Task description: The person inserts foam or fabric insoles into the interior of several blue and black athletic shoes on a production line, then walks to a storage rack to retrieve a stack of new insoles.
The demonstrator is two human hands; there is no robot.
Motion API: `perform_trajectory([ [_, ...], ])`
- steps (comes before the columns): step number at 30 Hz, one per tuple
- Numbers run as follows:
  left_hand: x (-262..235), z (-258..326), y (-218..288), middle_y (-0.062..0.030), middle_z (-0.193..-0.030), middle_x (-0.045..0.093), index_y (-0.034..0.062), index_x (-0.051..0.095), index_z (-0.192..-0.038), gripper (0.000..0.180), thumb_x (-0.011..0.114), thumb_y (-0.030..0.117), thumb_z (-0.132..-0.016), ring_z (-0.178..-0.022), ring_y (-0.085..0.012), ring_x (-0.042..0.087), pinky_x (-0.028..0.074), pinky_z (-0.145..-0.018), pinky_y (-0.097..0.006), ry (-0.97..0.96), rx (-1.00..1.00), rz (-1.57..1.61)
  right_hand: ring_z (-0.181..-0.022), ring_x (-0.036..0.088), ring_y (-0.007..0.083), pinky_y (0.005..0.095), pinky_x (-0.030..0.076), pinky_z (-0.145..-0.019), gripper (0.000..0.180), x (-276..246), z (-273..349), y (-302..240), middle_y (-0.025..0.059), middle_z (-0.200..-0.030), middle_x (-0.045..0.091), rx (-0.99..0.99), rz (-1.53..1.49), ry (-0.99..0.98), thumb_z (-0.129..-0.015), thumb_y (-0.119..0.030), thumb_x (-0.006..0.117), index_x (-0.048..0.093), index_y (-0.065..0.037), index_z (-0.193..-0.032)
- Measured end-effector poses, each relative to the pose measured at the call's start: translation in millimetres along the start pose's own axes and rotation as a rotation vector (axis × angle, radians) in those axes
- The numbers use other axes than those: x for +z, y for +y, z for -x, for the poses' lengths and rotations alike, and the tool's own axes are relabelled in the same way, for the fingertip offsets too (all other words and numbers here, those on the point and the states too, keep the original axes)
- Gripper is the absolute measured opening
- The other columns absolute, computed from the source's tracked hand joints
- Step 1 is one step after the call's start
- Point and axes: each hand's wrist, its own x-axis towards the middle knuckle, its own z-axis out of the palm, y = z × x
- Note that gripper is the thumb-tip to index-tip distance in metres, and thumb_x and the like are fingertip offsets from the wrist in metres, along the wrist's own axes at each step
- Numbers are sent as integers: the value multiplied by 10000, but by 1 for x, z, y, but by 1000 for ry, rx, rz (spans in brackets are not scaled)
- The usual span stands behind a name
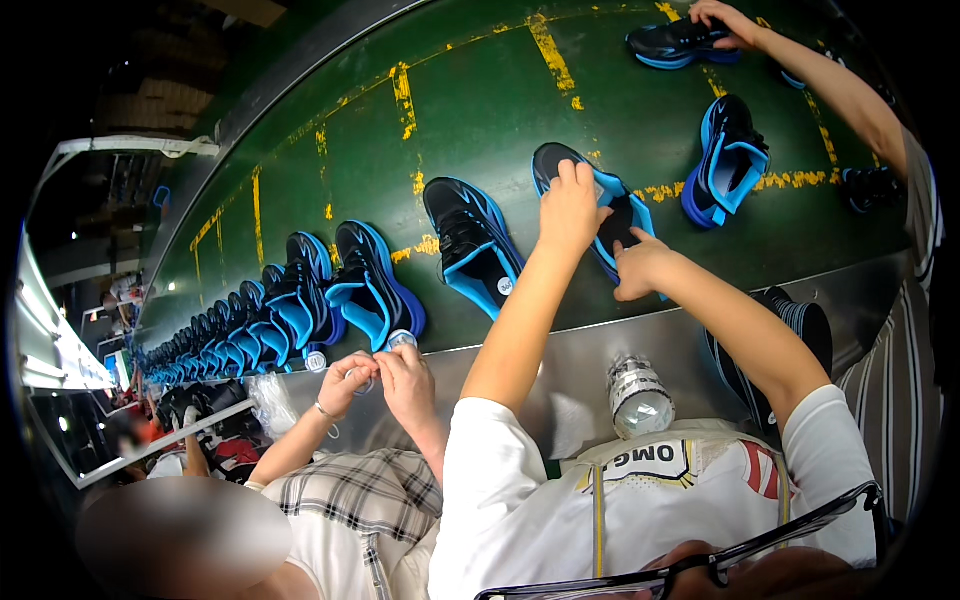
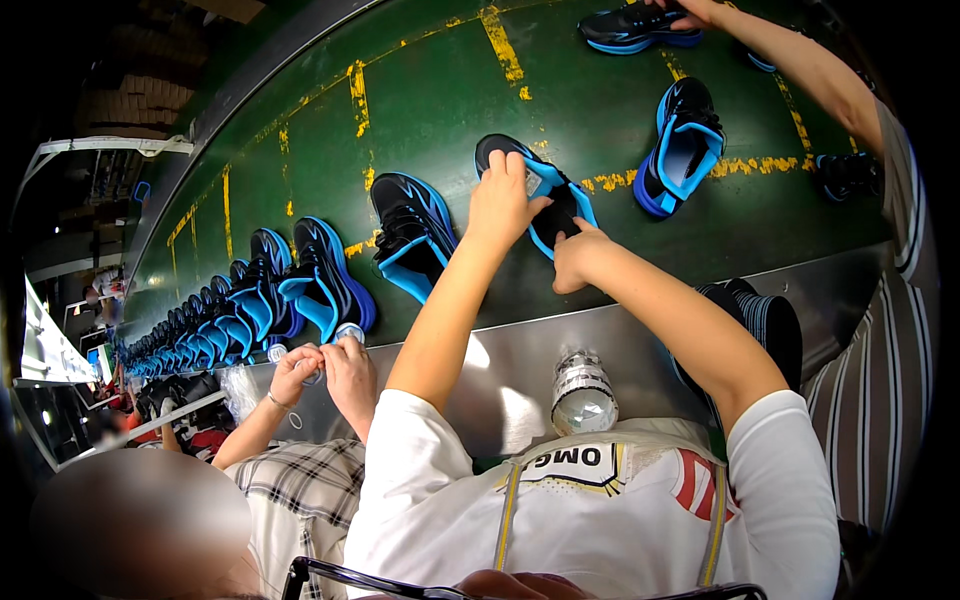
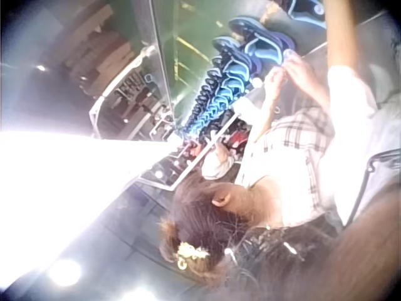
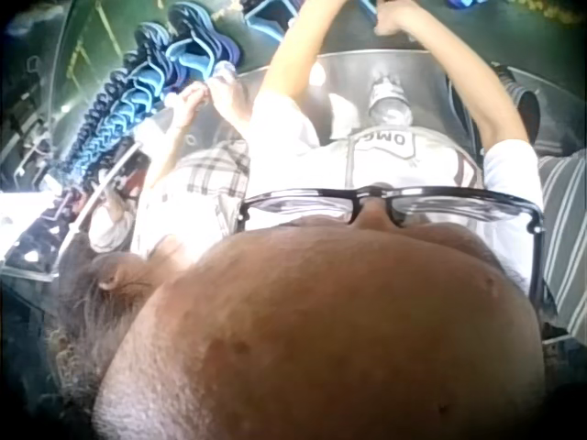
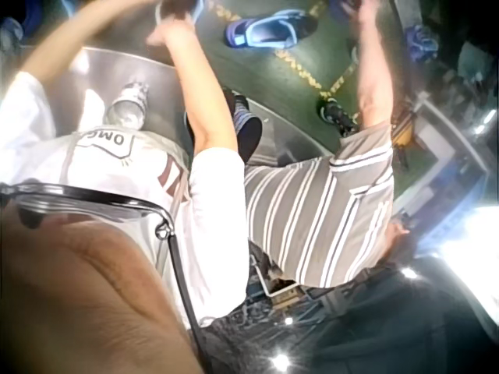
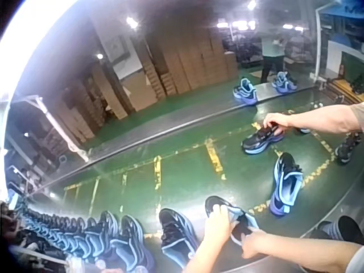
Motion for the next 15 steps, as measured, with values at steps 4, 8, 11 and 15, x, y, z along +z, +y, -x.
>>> perform_trajectory([
  [4, 13, -5, -13, -172, -863, 402, 0, 375, -862, 462, 723, 81, -569, -739, -364, 502, 435, -585, -399, 52, 46, 196, -934, 540, 238, 371, 197, -1009, 509, 28, 17, 8, 136, -924, 583, -142, -84, 683, -706, -291, 546, 472, 48, -1079],
  [8, 8, 16, -20, -165, -813, 385, 12, 379, -826, 362, 675, 15, -617, -686, -366, 477, 404, -574, -393, 169, 53, 270, -851, 513, 251, 411, 331, -886, 195, 70, 45, 10, 87, -918, 531, -189, -252, 1281, -688, -153, 629, 582, -44, -843],
  [11, 5, 36, 2, -162, -785, 389, 14, 397, -795, 297, 651, -12, -642, -666, -355, 469, 389, -564, -388, 241, 104, 281, -829, 489, 249, 393, 365, -801, 214, 108, 48, 10, 77, -914, 508, -221, -390, 1335, -672, -101, 646, 584, -50, -871],
  [15, 4, 62, 27, -168, -742, 419, 7, 462, -810, 192, 608, 26, -688, -668, -345, 473, 404, -579, -409, 292, 148, 255, -859, 489, 237, 374, 367, -776, 235, 136, 56, 15, 71, -920, 512, -247, -319, 1327, -676, -121, 651, 584, -48, -889],
])
